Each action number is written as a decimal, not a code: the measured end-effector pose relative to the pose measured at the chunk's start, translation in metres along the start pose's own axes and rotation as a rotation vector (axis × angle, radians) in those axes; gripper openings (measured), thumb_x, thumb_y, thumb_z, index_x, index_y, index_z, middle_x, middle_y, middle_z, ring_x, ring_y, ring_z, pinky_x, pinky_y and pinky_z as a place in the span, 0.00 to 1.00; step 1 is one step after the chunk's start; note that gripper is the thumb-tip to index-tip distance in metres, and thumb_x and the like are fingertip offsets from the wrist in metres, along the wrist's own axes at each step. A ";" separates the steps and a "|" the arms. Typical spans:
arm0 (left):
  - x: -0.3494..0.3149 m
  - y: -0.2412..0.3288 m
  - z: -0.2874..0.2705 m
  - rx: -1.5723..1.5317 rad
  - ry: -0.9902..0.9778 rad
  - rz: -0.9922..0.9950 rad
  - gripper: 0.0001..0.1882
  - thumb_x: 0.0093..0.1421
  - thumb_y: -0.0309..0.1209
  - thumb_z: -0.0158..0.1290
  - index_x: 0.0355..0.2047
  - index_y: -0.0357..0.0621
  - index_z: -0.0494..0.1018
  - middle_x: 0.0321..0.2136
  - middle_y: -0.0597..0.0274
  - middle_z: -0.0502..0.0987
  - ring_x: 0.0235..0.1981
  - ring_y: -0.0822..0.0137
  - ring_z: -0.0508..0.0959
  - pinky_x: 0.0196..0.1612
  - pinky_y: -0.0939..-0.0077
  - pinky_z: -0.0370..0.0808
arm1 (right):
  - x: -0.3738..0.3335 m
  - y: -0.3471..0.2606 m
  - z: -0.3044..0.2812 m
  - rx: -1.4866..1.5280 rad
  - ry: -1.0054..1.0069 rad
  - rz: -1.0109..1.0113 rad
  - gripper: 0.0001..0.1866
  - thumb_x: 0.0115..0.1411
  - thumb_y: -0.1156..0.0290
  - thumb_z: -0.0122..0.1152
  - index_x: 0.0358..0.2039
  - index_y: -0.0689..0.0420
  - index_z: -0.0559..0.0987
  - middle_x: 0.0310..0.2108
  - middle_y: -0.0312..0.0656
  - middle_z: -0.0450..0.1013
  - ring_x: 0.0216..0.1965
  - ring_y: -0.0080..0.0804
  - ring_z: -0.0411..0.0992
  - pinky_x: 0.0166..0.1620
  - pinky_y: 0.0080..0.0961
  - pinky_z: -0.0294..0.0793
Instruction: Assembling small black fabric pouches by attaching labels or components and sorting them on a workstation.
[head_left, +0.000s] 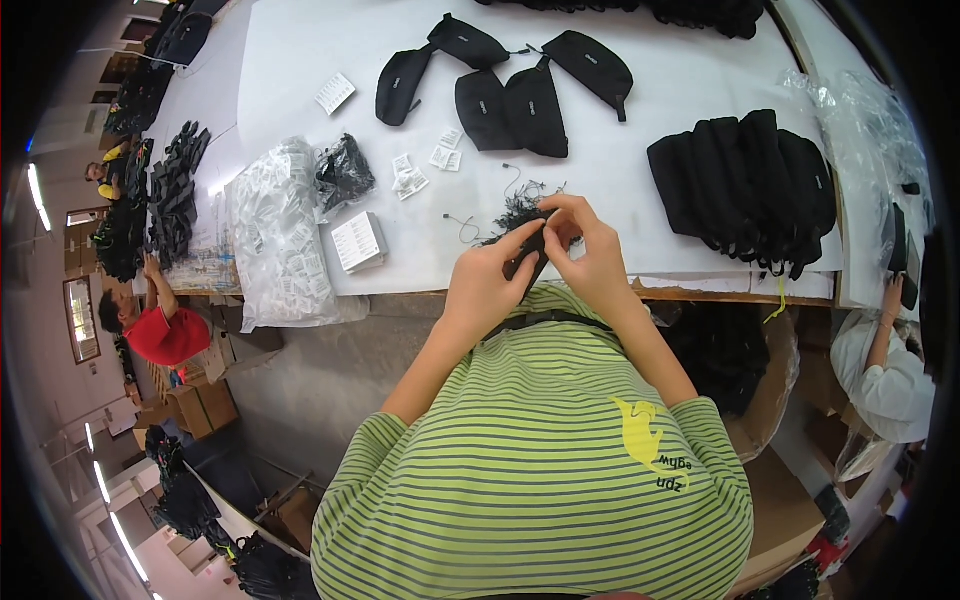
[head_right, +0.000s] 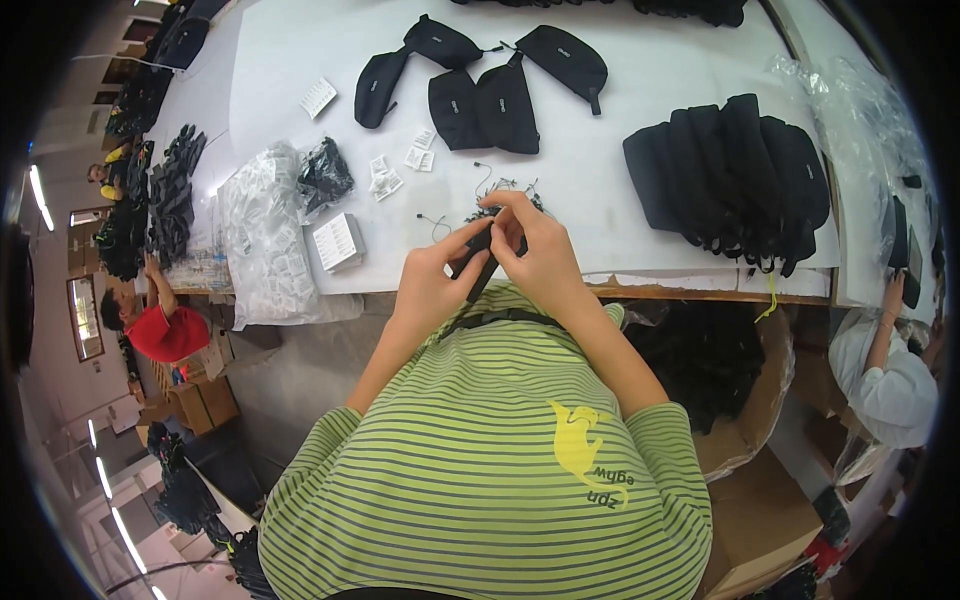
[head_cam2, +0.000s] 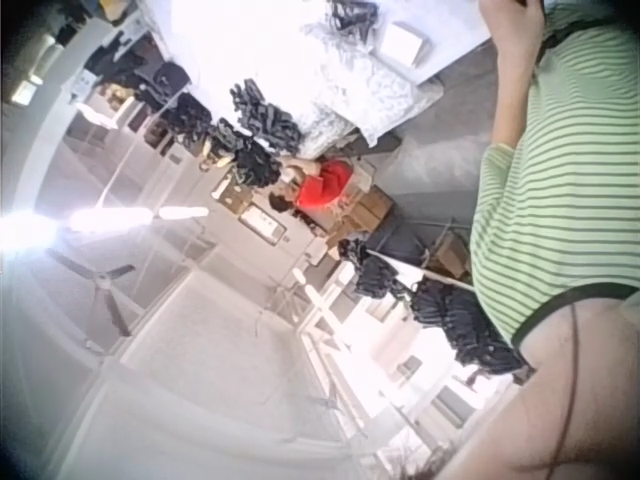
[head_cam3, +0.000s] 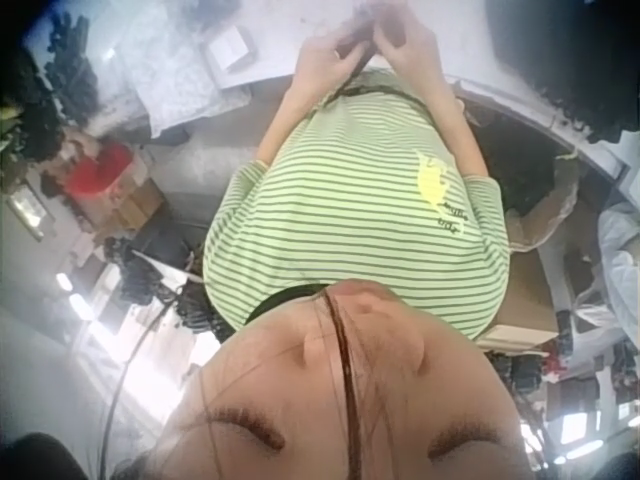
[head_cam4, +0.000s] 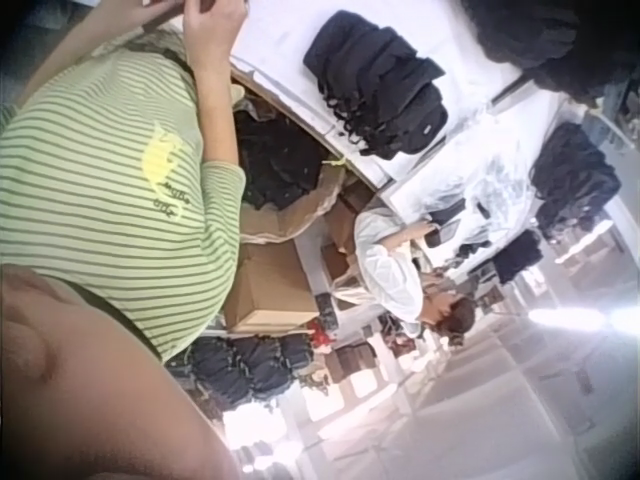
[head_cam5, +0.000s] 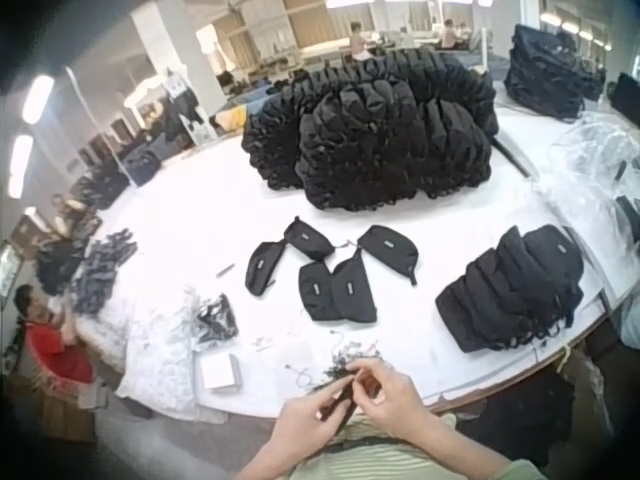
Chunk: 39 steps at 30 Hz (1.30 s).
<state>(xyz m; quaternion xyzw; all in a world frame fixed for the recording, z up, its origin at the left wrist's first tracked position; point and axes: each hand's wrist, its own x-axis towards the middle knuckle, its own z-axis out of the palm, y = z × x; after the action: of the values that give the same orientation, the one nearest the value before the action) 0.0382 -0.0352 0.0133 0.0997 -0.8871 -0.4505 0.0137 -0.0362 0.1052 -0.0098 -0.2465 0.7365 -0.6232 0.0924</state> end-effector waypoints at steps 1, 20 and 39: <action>0.001 0.003 -0.001 0.008 -0.029 -0.005 0.20 0.55 0.28 0.55 0.50 0.43 0.72 0.20 0.52 0.76 0.17 0.61 0.75 0.24 0.73 0.70 | 0.000 0.002 0.000 -0.001 0.001 -0.002 0.17 0.53 0.80 0.55 0.44 0.55 0.72 0.23 0.36 0.70 0.22 0.25 0.70 0.28 0.20 0.70; 0.058 -0.033 0.021 -0.681 -0.315 -0.180 0.06 0.63 0.27 0.49 0.37 0.38 0.68 0.24 0.67 0.74 0.19 0.80 0.71 0.21 0.87 0.66 | 0.018 0.037 -0.029 0.542 -0.278 0.574 0.13 0.64 0.63 0.53 0.29 0.60 0.73 0.14 0.35 0.68 0.13 0.18 0.66 0.17 0.14 0.63; 0.354 -0.122 0.096 0.380 0.001 -0.205 0.21 0.49 0.31 0.59 0.42 0.34 0.67 0.45 0.44 0.66 0.41 0.42 0.74 0.41 0.56 0.73 | 0.035 0.032 -0.084 0.596 0.053 0.537 0.07 0.62 0.73 0.54 0.32 0.63 0.76 0.17 0.36 0.69 0.16 0.16 0.65 0.20 0.12 0.62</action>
<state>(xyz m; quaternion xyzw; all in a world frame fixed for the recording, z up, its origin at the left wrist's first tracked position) -0.2994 -0.0962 -0.1648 0.1905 -0.9413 -0.2740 -0.0510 -0.1116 0.1654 -0.0177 0.0084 0.5636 -0.7693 0.3006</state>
